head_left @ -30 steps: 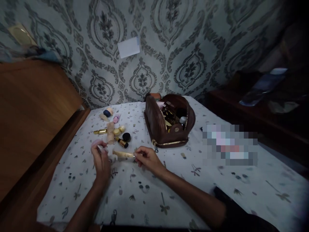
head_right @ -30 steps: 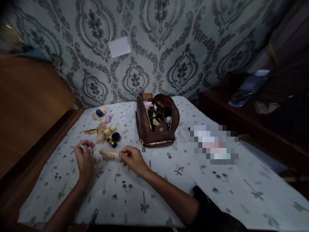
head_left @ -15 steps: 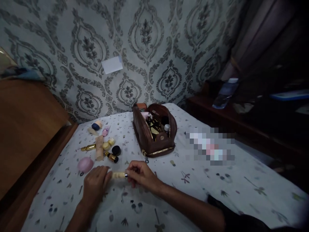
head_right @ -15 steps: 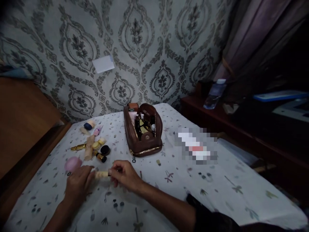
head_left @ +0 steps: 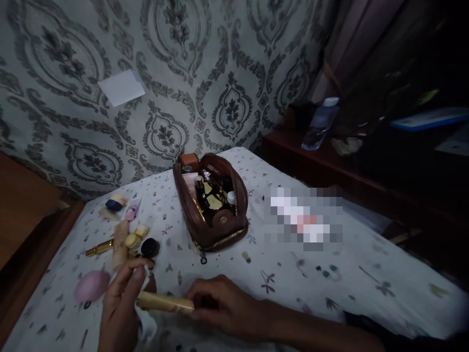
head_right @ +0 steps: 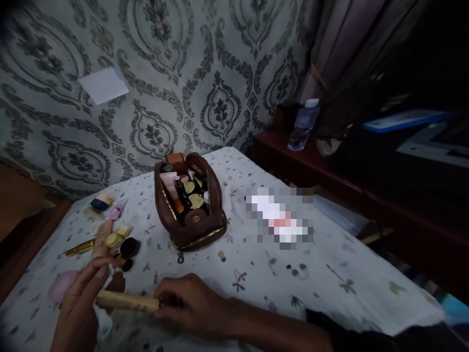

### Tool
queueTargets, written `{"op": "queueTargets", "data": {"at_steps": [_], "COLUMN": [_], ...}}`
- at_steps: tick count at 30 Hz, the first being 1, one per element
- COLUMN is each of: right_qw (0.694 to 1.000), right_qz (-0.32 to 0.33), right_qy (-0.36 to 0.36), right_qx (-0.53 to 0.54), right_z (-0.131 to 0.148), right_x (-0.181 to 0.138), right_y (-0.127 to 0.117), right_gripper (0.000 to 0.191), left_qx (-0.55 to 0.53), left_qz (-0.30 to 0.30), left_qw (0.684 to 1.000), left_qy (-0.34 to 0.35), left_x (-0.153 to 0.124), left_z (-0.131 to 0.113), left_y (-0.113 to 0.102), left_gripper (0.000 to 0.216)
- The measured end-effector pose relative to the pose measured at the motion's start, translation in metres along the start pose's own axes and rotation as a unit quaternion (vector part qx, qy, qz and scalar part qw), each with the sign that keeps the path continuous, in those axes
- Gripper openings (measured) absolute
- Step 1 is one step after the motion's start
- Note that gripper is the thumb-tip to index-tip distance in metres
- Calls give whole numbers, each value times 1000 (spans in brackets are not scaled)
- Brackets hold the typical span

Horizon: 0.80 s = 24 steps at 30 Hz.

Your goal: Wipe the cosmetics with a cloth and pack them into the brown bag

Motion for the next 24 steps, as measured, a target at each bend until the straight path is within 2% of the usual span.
{"op": "queueTargets", "data": {"at_steps": [2,5,7,9,12,14,16,17,19,22,24], "right_qw": [1000,999,1000,1000,999,998,999,999,1000,1000,999], "right_qz": [-7,-13,-9,-1,31,46,32,21,0,-20,-42], "right_qy": [7,22,21,12,-28,-41,-30,-24,-3,7,12], "right_qx": [17,31,9,-14,-9,12,17,13,1,-4,-17], "right_z": [0,-2,-3,-6,-9,-12,-16,-17,-17,-9,-4], "right_x": [-3,-7,-9,-12,-13,-13,-11,-10,-8,-7,-8], "right_y": [-6,-11,-11,-10,-4,-2,-6,-9,-15,-24,-31], "right_gripper": [22,24,24,26,32,36,35,33,28,23,19], "left_qx": [26,16,-28,-45,6,55,82,82,57,-20,-86], "left_qz": [22,85,163,247,304,318,352,359,333,237,184], "left_qw": [998,983,959,930,917,919,907,902,908,935,953], "left_qy": [43,162,229,269,260,227,218,224,247,264,226], "left_x": [-1,-6,-16,-29,-39,-39,-44,-45,-44,-35,-25], "left_z": [-6,-16,-17,-12,9,24,29,27,15,-7,-11], "left_y": [12,37,59,80,95,96,97,97,93,80,72], "left_gripper": [43,49,53,45,23,21,22,21,20,29,35]}}
Point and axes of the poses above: each hand's wrist, its own x-axis towards the middle knuckle, its own y-axis out of the palm, z = x × y, the point moved 10 cm from there along x, towards the middle knuckle, and after that the axes turned 3 degrees about -z, right-handed, at the moved point
